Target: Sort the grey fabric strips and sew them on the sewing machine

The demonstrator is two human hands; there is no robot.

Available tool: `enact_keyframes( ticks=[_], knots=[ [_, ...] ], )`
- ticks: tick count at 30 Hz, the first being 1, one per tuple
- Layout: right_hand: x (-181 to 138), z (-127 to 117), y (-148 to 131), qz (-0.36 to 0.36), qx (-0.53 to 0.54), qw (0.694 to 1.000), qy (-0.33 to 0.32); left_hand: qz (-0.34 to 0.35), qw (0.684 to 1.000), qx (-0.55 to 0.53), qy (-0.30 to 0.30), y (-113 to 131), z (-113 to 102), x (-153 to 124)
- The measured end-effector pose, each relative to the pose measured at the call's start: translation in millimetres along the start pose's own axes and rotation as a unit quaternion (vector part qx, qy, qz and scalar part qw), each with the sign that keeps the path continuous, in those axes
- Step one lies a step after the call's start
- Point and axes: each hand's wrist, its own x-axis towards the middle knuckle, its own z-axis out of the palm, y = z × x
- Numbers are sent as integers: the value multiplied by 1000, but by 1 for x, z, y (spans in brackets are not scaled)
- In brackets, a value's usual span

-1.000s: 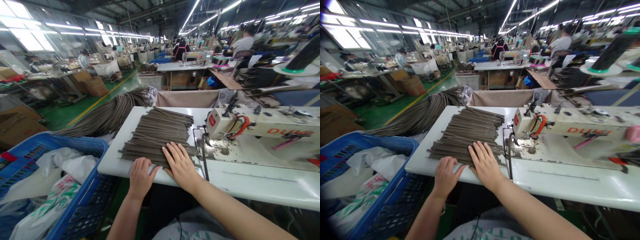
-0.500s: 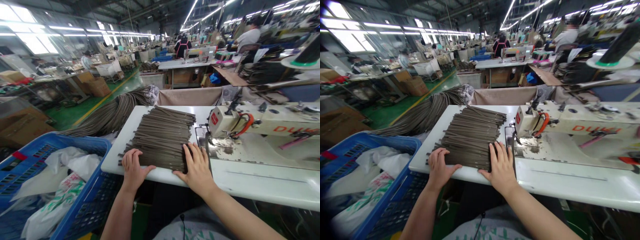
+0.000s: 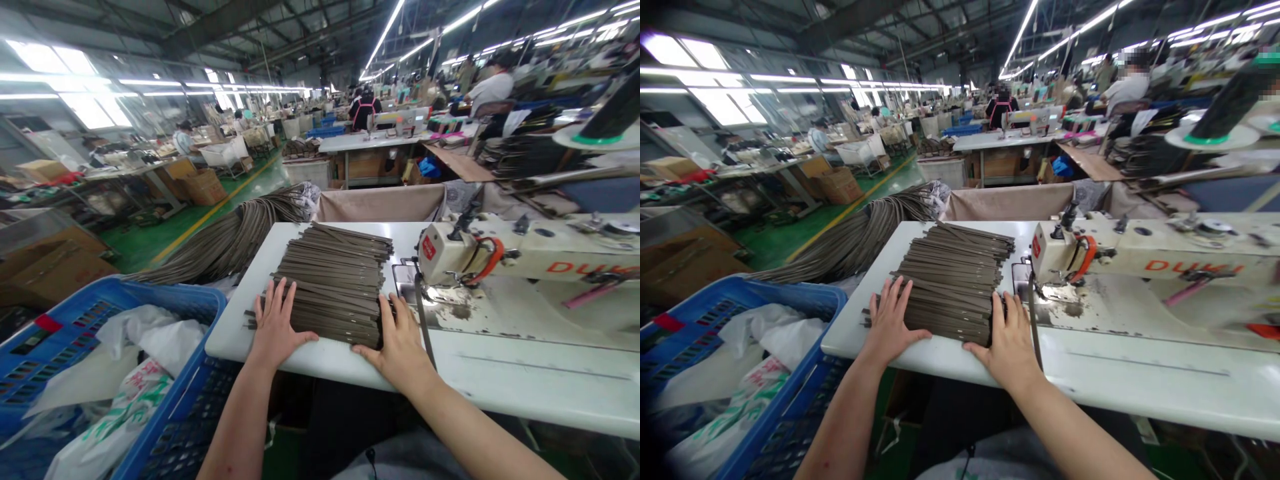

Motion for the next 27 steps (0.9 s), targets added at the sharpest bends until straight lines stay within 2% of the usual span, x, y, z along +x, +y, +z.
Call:
enact_keyframes(
  ticks=[4,16,27],
  knots=[
    [7,5,3,-2,8,1000,-3,27,999,-3,-18,-1,1,11],
    [31,9,15,6,36,999,-16,4,1000,2,-12,5,14,28],
    [46,14,22,13,16,1000,-9,3,1000,-1,-13,4,23,48]
  ],
)
